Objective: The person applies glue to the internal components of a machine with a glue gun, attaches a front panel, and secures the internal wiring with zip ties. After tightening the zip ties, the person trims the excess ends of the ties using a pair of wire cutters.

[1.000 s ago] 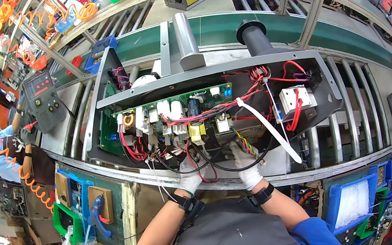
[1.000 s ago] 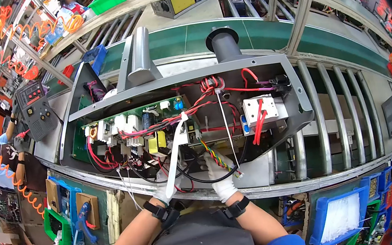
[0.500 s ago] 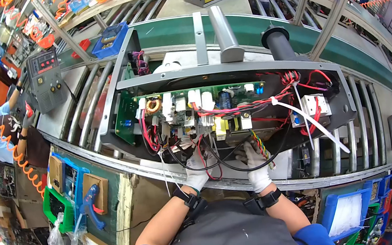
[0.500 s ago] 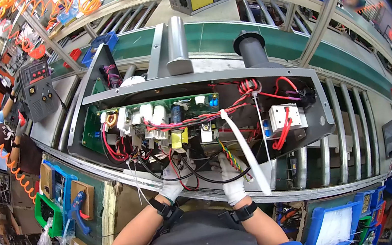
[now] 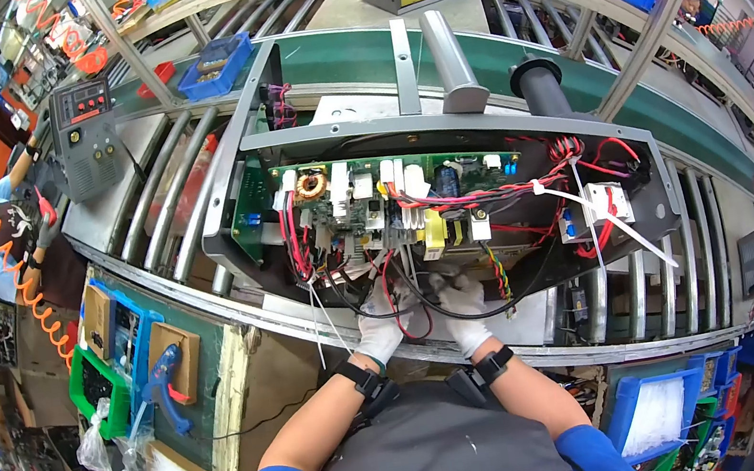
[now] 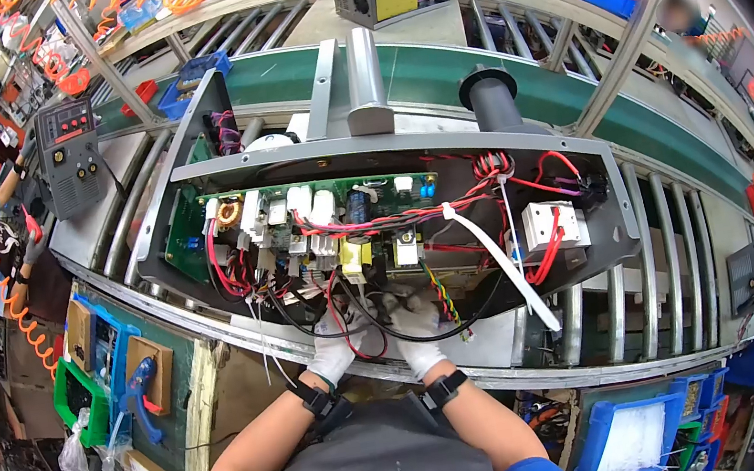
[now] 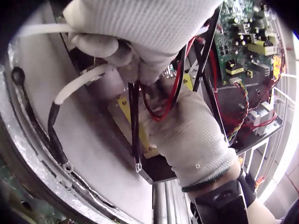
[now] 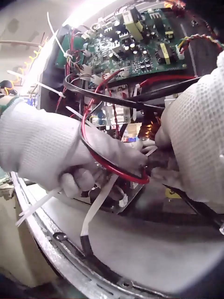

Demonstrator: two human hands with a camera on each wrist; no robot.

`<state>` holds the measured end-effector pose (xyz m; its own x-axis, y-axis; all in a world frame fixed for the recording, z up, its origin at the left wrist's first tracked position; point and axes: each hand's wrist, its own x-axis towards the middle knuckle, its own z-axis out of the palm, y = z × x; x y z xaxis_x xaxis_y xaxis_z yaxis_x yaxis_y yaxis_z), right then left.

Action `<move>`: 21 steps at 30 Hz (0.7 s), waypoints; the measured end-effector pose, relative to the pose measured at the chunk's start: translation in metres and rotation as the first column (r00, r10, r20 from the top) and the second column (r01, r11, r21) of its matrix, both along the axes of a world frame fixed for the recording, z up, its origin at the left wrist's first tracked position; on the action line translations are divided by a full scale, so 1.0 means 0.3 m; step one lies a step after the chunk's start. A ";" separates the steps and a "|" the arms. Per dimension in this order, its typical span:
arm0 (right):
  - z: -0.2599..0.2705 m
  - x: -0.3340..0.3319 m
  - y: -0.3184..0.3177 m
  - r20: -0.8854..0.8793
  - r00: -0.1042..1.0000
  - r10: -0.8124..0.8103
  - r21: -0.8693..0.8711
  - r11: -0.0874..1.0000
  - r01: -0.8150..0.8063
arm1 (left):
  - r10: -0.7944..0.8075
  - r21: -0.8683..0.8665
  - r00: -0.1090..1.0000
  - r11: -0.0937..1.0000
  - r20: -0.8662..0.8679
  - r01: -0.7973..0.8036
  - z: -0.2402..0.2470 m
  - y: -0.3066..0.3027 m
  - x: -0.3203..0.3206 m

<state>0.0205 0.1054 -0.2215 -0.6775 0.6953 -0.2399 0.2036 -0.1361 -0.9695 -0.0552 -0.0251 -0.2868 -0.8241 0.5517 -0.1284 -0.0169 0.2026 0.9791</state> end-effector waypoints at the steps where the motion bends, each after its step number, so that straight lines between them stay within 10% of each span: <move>1: -0.022 -0.020 0.001 -0.070 0.997 0.035 0.084 0.996 -0.029 | -0.008 -0.100 0.986 0.995 -0.167 -0.009 0.022 -0.002 -0.011; 3: -0.054 -0.030 0.027 -0.025 0.978 0.208 0.518 0.839 -0.166 | -0.026 -0.192 0.945 0.981 -0.326 -0.039 0.066 -0.013 -0.029; 6: -0.085 -0.030 0.059 -0.021 0.958 0.287 0.602 0.769 -0.217 | -0.176 -0.426 0.936 0.904 -0.304 0.031 0.187 -0.041 -0.021; 10: -0.014 -0.038 0.068 0.112 0.938 0.327 0.293 0.891 -0.346 | -0.255 -0.344 0.830 0.936 -0.496 0.082 0.194 -0.080 -0.020; 12: -0.032 -0.040 0.082 0.230 0.860 0.455 0.560 0.661 -0.499 | -0.376 -0.466 0.624 0.884 -0.685 0.020 0.125 -0.087 -0.029; 13: -0.039 -0.046 0.083 0.233 0.858 0.458 0.564 0.655 -0.503 | -0.243 -0.417 0.819 0.909 -0.520 0.005 0.109 -0.079 -0.024; 15: -0.050 -0.051 0.085 0.284 0.837 0.467 0.733 0.458 -0.504 | -0.289 -0.481 0.788 0.877 -0.543 -0.010 0.081 -0.089 -0.009; 20: 0.065 -0.063 0.012 0.193 0.915 0.355 0.646 0.656 -0.390 | -0.334 -0.584 0.797 0.811 -0.503 -0.029 0.151 -0.137 -0.004; 21: 0.068 -0.064 0.006 0.176 0.922 0.346 0.633 0.677 -0.375 | -0.195 -0.370 0.790 0.928 -0.581 -0.043 0.124 -0.147 -0.019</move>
<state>0.0014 0.1072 -0.2009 -0.9092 0.3922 0.1399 0.1422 0.6082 -0.7809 -0.0608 -0.0691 -0.2496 -0.7532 0.6322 0.1818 0.5769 0.5020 0.6443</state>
